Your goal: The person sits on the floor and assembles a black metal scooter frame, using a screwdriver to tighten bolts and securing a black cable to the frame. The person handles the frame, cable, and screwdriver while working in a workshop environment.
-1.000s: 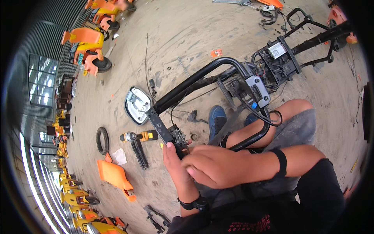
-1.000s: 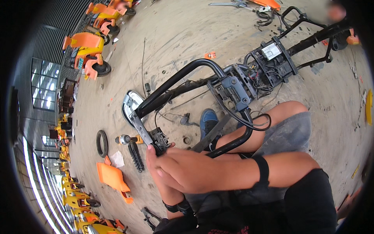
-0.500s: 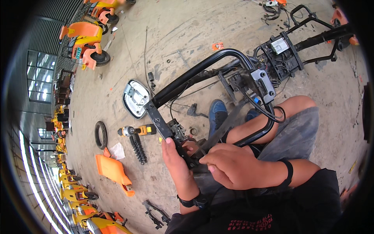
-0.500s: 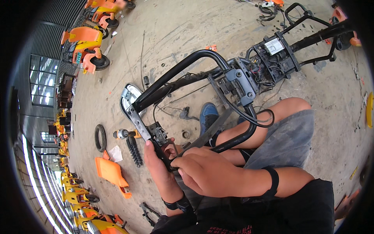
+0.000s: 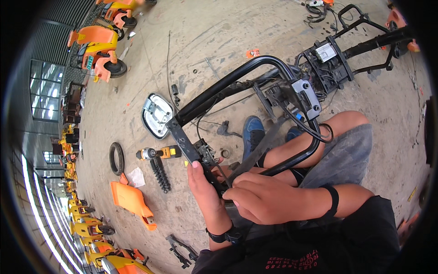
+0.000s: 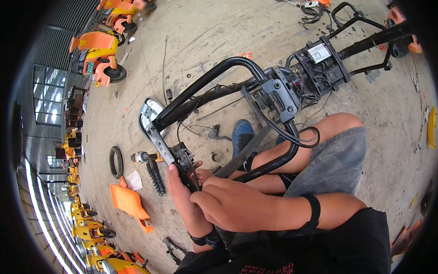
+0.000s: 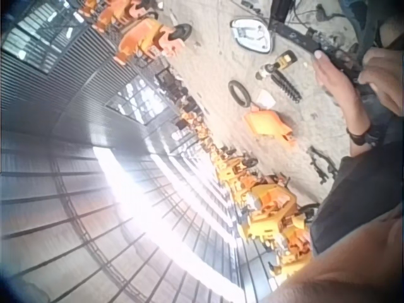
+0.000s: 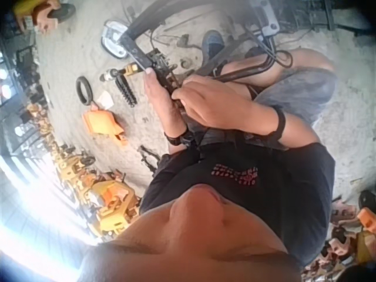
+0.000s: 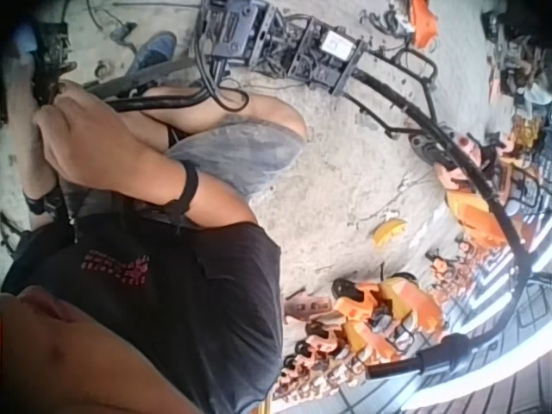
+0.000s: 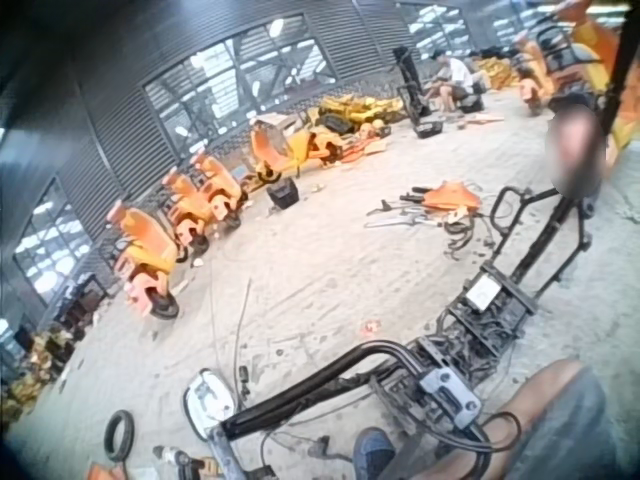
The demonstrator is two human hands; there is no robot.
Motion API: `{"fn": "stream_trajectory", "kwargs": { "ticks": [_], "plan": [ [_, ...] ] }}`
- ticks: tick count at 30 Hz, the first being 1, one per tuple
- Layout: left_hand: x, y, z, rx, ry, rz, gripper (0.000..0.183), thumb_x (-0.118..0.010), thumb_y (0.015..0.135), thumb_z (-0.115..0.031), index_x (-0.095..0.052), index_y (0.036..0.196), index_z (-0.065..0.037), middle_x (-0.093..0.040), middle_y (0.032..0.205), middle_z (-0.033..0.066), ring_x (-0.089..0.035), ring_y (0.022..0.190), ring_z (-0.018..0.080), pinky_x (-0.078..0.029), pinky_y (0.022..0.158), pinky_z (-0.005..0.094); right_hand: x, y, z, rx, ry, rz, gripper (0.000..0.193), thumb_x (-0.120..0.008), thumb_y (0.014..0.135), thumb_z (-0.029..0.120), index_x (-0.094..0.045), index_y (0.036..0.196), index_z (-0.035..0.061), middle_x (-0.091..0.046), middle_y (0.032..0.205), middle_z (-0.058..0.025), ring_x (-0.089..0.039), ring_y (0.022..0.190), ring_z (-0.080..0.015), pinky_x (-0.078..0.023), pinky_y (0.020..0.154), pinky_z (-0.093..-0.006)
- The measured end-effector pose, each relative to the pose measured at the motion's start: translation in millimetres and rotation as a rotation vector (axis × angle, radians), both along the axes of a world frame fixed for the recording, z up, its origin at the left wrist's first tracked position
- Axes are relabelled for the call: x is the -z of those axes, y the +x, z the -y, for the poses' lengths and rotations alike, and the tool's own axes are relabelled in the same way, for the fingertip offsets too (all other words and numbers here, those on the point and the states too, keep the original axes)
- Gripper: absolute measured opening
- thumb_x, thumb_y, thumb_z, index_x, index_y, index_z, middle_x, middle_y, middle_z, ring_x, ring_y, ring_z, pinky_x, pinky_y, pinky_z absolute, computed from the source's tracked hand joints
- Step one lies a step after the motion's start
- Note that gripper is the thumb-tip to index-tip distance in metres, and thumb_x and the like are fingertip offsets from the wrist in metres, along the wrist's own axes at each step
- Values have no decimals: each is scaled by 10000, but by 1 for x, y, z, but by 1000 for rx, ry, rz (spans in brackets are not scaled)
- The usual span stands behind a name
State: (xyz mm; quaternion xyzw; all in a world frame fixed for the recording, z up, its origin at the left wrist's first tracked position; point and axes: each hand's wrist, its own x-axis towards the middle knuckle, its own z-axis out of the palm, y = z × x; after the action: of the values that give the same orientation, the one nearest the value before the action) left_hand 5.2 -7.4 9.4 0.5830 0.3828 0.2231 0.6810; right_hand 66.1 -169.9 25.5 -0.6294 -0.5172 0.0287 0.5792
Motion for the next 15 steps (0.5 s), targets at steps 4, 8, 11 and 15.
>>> {"fn": "stream_trajectory", "kwargs": {
  "ticks": [4, 8, 11, 15],
  "plan": [
    [2, -1, -2, 7, -4, -11, 398, -462, 1089, -381, -538, 1229, -16, -739, 957, 172, -677, 667, 164, -520, 573, 260, 3, -1, -4, -65, -23, -33, 329, -695, 821, 8, -580, 1125, -43, -598, 897, -142, -623, 880, -319, -518, 770, -392],
    [8, -3, -10, 48, 44, -37, 427, -445, 1094, -384, -537, 1278, -9, -737, 964, 173, -692, 732, 171, -533, 613, 270, 4, -4, -9, -89, -55, 211, 288, -706, 803, 35, -577, 1049, -41, -521, 806, -98, -568, 781, -258, -484, 694, -340],
    [5, -3, -8, 42, 34, -56, 431, -434, 1097, -375, -537, 1294, -6, -735, 968, 170, -702, 785, 177, -535, 638, 273, 5, 0, -9, -99, -52, 287, 263, -706, 802, 62, -574, 1008, -36, -475, 770, -72, -528, 737, -221, -461, 661, -316],
    [7, -5, -10, 44, -29, -51, 468, -448, 1082, -410, -535, 1295, -3, -736, 988, 182, -708, 803, 194, -543, 650, 292, 7, 3, -7, -125, -43, 312, 266, -708, 802, 74, -575, 1004, -37, -467, 763, -61, -524, 734, -217, -459, 661, -315]
  ]
}}
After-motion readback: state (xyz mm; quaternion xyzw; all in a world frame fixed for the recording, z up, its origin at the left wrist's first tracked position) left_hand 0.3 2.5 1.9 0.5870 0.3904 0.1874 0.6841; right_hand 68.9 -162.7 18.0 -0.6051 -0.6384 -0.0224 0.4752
